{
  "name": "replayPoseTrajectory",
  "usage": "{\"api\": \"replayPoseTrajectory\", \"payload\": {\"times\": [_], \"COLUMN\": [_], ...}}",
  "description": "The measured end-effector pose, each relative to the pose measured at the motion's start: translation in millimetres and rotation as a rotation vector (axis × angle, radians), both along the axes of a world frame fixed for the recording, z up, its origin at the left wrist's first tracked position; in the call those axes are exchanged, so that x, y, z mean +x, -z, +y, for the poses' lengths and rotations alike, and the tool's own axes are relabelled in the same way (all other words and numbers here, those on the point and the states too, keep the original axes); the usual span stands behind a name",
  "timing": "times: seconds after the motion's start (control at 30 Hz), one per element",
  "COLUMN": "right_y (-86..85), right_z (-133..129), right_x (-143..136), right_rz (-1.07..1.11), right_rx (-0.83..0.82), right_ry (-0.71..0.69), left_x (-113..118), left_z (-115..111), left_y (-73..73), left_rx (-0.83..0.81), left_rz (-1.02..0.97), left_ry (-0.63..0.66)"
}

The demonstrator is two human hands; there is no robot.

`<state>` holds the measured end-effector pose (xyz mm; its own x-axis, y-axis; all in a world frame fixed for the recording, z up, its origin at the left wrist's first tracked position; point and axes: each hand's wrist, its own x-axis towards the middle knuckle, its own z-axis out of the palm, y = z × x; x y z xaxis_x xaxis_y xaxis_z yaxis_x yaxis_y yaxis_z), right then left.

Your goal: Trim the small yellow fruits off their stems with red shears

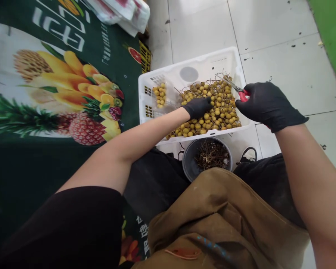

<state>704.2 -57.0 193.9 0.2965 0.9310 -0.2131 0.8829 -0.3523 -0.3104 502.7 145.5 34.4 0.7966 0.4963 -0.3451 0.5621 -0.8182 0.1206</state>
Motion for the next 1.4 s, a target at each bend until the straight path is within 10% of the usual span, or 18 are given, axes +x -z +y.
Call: {"api": "replayPoseTrajectory", "payload": {"times": [0.2,0.47,0.77,0.97,1.4], "right_y": [6.3,21.3,23.4,11.0,8.5], "right_z": [5,9,14,14,16], "right_x": [-14,-7,-19,-42,-55], "right_rz": [-0.021,-0.011,0.416,0.838,0.688], "right_rx": [-0.05,-0.08,-0.131,-0.253,-0.178], "right_ry": [-0.059,-0.093,-0.043,0.053,0.037], "left_x": [0,-21,-55,-64,-65], "left_z": [-3,34,27,10,-7], "left_y": [9.7,-13.3,-49.1,-64.5,-92.3], "left_rx": [0.033,0.08,-0.411,-0.308,-0.081], "left_rz": [-0.025,-0.4,-1.005,-1.029,-0.748], "left_ry": [-0.117,-0.166,-0.43,-0.372,-0.279]}}
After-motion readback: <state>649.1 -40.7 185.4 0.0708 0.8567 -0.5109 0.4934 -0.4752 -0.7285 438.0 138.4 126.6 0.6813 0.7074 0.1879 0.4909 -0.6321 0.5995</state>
